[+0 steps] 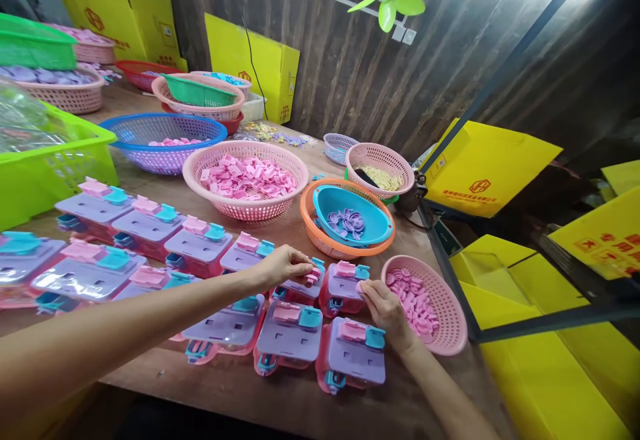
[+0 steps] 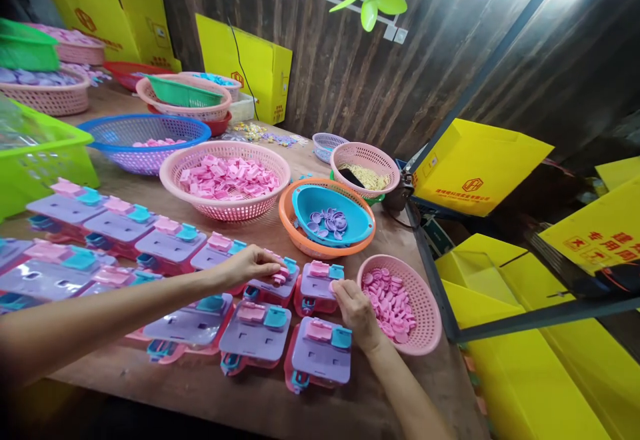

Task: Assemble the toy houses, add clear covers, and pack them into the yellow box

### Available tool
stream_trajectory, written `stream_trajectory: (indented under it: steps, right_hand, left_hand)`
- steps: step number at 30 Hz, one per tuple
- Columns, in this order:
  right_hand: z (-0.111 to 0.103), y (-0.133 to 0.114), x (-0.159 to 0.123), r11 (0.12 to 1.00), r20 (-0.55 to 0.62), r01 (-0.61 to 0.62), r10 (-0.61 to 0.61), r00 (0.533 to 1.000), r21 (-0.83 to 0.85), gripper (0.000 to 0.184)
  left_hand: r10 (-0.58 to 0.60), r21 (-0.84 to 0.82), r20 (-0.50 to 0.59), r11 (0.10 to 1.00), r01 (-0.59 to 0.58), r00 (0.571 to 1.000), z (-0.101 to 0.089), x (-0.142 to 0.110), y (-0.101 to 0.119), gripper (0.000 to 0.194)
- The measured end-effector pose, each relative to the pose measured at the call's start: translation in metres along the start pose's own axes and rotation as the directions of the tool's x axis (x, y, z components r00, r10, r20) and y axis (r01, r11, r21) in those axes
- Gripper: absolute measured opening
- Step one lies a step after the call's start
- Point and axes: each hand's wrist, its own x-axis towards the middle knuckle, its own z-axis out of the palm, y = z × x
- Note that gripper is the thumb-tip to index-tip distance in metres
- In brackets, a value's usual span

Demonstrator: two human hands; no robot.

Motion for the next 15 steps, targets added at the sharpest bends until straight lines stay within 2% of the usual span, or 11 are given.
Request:
stream_trajectory:
  steps: [6,9,12,15]
  right_hand:
    - [-0.001,-0.004,-0.001,0.997,0.005,-0.039,0.039,0.999,-0.068,0.026]
    - [-0.002,-0.002,-0.003,0.998,0.032,-0.02,0.022,0.999,-0.068,0.025]
    - [-0.003,0.0,-0.004,0.998,0.058,0.015,-0.011,0.998,-0.061,0.026]
    - [-0.003,0.0,-0.005,0.994,0.044,0.011,-0.006,0.999,-0.11,0.026]
  left_hand:
    - [-0.052,-0.052,-0.051,0.997,0.049,0.997,-0.003,-0.006,0.005,0.036]
    - [-0.078,-0.061,-0.092,0.996,0.073,0.993,-0.009,-0.009,0.002,0.033]
    - [-0.095,-0.173,-0.115,0.982,0.074,0.989,-0.012,-0.011,-0.002,0.031]
    - [-0.135,-0.321,-0.071,0.941,0.105,0.988,-0.011,-0.014,-0.002,0.035]
